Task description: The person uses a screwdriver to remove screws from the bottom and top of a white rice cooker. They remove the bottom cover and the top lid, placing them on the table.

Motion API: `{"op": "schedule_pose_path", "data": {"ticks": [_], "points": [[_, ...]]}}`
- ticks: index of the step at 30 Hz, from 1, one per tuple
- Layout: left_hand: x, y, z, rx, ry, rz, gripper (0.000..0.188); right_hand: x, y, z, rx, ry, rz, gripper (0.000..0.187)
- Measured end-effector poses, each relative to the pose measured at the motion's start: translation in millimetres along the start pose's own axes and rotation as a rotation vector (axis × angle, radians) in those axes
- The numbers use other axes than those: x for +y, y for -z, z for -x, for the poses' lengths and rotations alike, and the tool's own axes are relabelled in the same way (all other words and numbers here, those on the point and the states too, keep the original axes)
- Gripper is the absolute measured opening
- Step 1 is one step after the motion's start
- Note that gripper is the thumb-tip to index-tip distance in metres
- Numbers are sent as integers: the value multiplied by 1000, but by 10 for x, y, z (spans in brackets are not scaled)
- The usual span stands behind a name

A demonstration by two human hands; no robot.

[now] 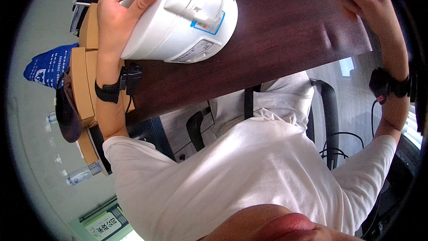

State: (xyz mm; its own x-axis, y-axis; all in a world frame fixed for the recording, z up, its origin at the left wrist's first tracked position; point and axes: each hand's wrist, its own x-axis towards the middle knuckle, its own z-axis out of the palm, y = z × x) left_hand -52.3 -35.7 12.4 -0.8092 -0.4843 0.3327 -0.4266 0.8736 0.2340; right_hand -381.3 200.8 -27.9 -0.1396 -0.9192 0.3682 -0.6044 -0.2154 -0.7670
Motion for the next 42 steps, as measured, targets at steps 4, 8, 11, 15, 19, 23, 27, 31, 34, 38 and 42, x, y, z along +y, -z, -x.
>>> {"op": "schedule_pose_path", "data": {"ticks": [4, 8, 11, 15, 19, 23, 27, 31, 34, 38, 42], "points": [[-1, -24, -15, 45, -51, -20, 78, -18, 37, 164, 19, 680, 630, 37], [5, -11, -25, 42, -57, -30, 78, -44, -196, 382, 30, 766, 704, 45], [20, -18, -26, 33, -25, -14, 78, 85, -272, 405, 45, 619, 450, 47], [45, -34, -53, 44, -55, -18, 77, 152, -355, 528, -29, -22, -289, 51], [78, -53, -67, 52, -34, 2, 76, 119, -341, 533, -38, -368, -543, 53], [103, -79, -81, 50, -59, -18, 76, 136, -369, 503, -32, -366, -567, 50], [109, -79, -81, 38, -57, -35, 75, 158, -449, 661, -132, -400, -624, 48], [87, -59, -86, 25, -54, -49, 75, 156, -569, 753, -159, -423, -755, 50], [68, -63, -68, 40, -41, -52, 74, 88, -609, 748, -184, -456, -794, 52], [39, -53, -73, 53, -55, -58, 74, -46, -602, 710, -293, -434, -694, 42], [21, -24, -87, 42, -91, -51, 74, -124, -625, 659, -271, -316, -407, 43]]}}
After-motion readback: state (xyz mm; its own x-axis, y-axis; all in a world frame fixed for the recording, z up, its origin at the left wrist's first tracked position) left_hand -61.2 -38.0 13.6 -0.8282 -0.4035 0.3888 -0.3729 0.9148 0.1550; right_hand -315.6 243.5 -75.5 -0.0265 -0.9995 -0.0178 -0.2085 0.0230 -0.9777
